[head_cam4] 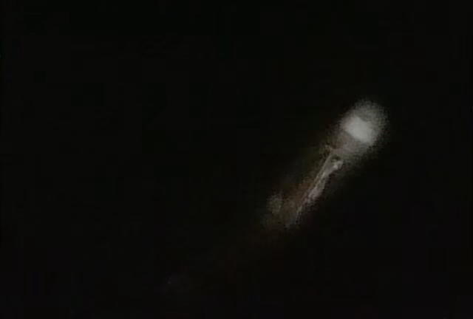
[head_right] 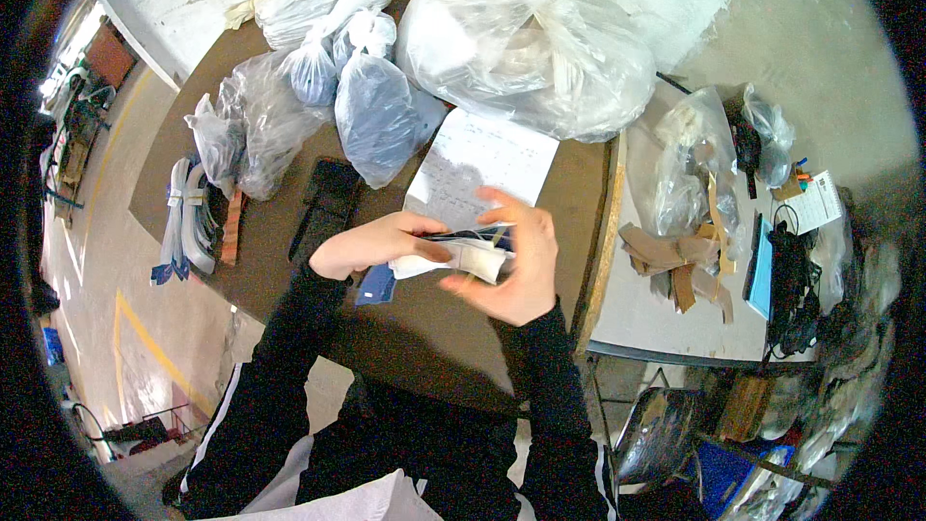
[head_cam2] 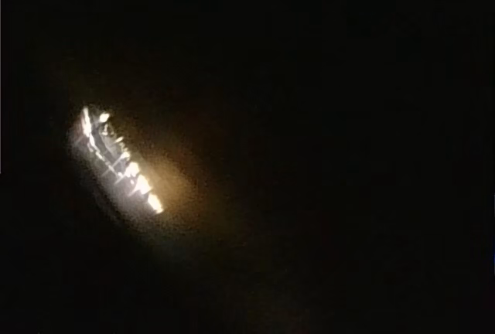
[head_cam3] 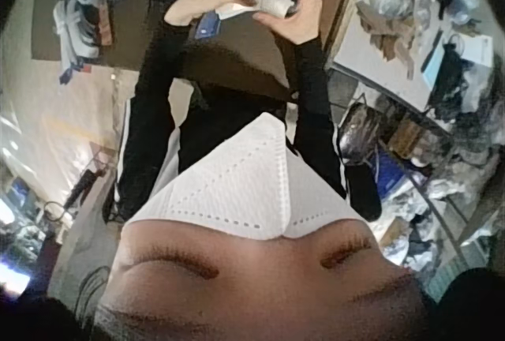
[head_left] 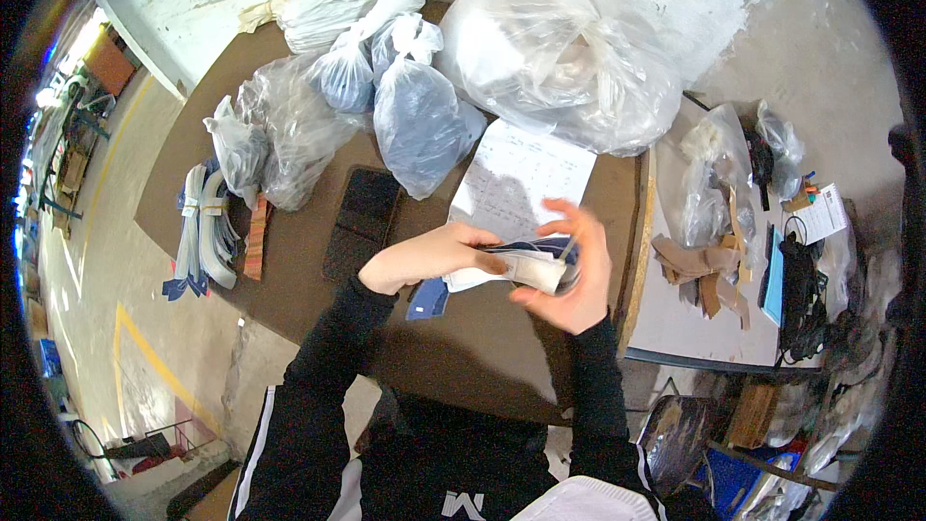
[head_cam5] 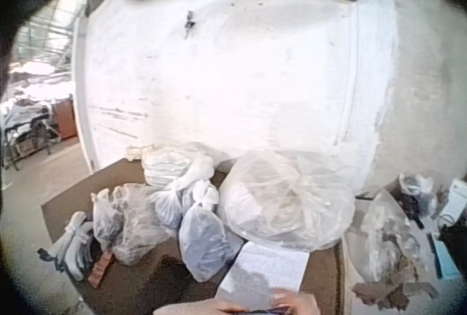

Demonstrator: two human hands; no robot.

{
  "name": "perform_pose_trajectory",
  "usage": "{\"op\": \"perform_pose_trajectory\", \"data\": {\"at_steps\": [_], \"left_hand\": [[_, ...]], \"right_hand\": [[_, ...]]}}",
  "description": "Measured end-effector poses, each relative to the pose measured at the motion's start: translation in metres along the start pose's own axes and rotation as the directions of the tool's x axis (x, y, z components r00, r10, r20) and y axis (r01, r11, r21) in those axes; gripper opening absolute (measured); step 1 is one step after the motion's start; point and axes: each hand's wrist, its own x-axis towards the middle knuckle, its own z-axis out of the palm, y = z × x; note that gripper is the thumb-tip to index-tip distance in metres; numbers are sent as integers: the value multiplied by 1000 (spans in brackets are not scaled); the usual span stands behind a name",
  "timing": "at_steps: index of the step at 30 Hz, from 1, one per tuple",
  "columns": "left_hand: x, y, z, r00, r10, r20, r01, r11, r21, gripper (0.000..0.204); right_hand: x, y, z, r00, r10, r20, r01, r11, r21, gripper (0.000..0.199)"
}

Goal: The person sorts blue and brown curved material pieces on a table, removes them from plastic packaging, and bundles them with rubber bands. The person also writes on a paper document with a pen.

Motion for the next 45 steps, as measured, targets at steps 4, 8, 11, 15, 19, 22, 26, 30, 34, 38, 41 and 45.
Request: {"op": "perform_pose_trajectory", "data": {"at_steps": [4, 8, 11, 15, 19, 22, 26, 30, 34, 38, 41, 45], "left_hand": [[6, -18, -8, 918, 396, 32, -386, 872, 299, 41], [12, -19, 3, 917, 176, -358, -75, 957, 279, 57], [12, -4, -3, 888, 146, -435, -317, 881, -351, 40], [-6, 22, 0, 824, 317, -470, -515, 764, -388, 28], [-9, 19, 3, 847, 339, -409, -490, 795, -357, 29], [-15, 27, 4, 928, 270, -259, -355, 851, -386, 32], [-22, 23, -5, 978, 152, -143, -178, 965, -192, 33], [-21, 20, -19, 977, 108, 186, -113, 993, 17, 40], [-30, 26, -24, 948, -18, 316, 0, 998, 56, 39], [-24, 23, -27, 924, -111, 367, 62, 988, 144, 39], [-22, 18, -20, 995, 27, 94, -57, 942, 331, 39], [1, 2, -17, 920, 165, -356, -49, 949, 313, 34]], "right_hand": [[4, -39, 19, 902, -370, 221, 409, 897, -169, 68], [0, -41, 32, 825, -542, 160, 549, 836, 5, 56], [-23, -34, 39, 838, -523, -153, 545, 810, 217, 73], [-5, -34, 59, 757, 181, -628, 315, 741, 593, 89], [-1, -30, 53, 867, 498, -6, -157, 284, 946, 90], [-12, -6, 48, 785, 498, 369, -447, 42, 894, 84], [3, -5, 34, 844, 470, 257, -367, 159, 917, 87], [1, -5, 23, 837, 441, 323, -416, 133, 899, 92], [-5, 2, 22, 850, 434, 298, -435, 259, 862, 92], [-2, -7, 19, 879, 444, 174, -397, 479, 782, 95], [6, -6, 6, 942, -315, 114, 294, 940, 171, 41], [-3, -33, 24, 920, -333, 207, 181, 829, 529, 22]]}}
